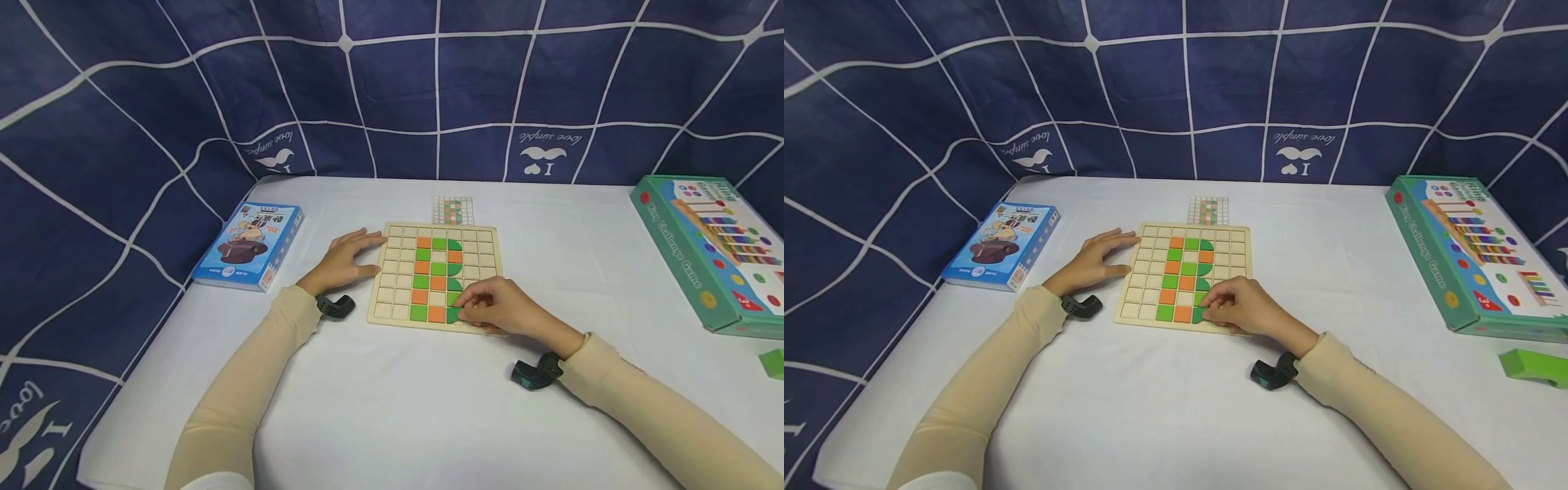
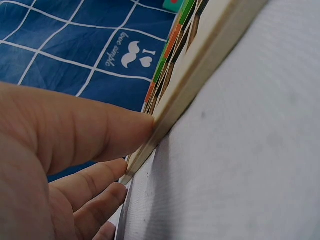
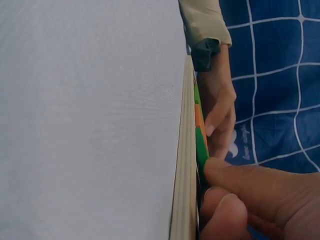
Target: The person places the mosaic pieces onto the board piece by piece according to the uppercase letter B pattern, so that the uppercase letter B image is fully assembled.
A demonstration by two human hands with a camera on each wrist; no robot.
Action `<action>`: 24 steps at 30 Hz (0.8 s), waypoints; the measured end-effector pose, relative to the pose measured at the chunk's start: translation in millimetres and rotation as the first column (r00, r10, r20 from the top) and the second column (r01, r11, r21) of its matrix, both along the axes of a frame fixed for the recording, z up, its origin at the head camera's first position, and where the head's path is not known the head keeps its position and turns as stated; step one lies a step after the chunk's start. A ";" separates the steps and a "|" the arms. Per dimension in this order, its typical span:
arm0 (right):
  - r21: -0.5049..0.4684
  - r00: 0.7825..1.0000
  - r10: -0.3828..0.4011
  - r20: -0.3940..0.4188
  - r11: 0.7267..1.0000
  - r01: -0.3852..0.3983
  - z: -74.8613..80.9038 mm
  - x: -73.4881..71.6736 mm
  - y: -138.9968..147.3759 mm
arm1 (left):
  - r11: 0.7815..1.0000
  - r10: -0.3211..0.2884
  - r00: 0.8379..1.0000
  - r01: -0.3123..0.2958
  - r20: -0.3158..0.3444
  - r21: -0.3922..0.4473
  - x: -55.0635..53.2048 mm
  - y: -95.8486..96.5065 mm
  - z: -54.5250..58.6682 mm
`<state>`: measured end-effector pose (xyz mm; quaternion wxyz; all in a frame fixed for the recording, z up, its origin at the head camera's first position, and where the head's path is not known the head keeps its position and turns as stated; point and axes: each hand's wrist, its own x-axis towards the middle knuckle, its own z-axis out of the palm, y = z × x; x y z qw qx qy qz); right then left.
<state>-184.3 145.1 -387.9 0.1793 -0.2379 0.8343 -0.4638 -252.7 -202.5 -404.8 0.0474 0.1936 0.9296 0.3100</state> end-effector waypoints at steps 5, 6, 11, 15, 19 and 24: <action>0.023 0.998 0.022 -0.060 1.000 -0.020 -3.2 -1.2 -1.3 | 1.000 0.002 1.000 -0.002 0.007 0.002 -0.9 -1.0 -1.0; 0.028 0.997 0.024 -0.075 0.999 -0.022 -3.7 -1.4 -1.8 | 1.000 0.002 1.000 -0.002 0.008 0.002 -1.1 -1.3 -0.9; 0.052 0.991 0.030 -0.131 0.998 -0.023 -5.5 -1.0 -4.6 | 1.000 0.000 1.000 0.000 0.008 -0.001 -1.7 -2.4 -1.8; 0.040 0.991 0.057 -0.123 0.998 -0.053 -6.9 -1.7 -4.9 | 1.000 0.007 1.000 -0.006 0.028 -0.025 -0.2 -1.7 -2.3; -0.010 0.997 0.055 -0.060 0.998 -0.056 -8.1 -2.9 1.3 | 0.996 0.009 0.999 -0.004 0.049 -0.094 3.4 0.9 -0.6; -0.046 0.996 -0.020 -0.087 0.999 0.016 -6.1 -4.4 20.6 | 0.980 0.003 0.998 0.010 0.065 -0.199 9.2 4.8 5.9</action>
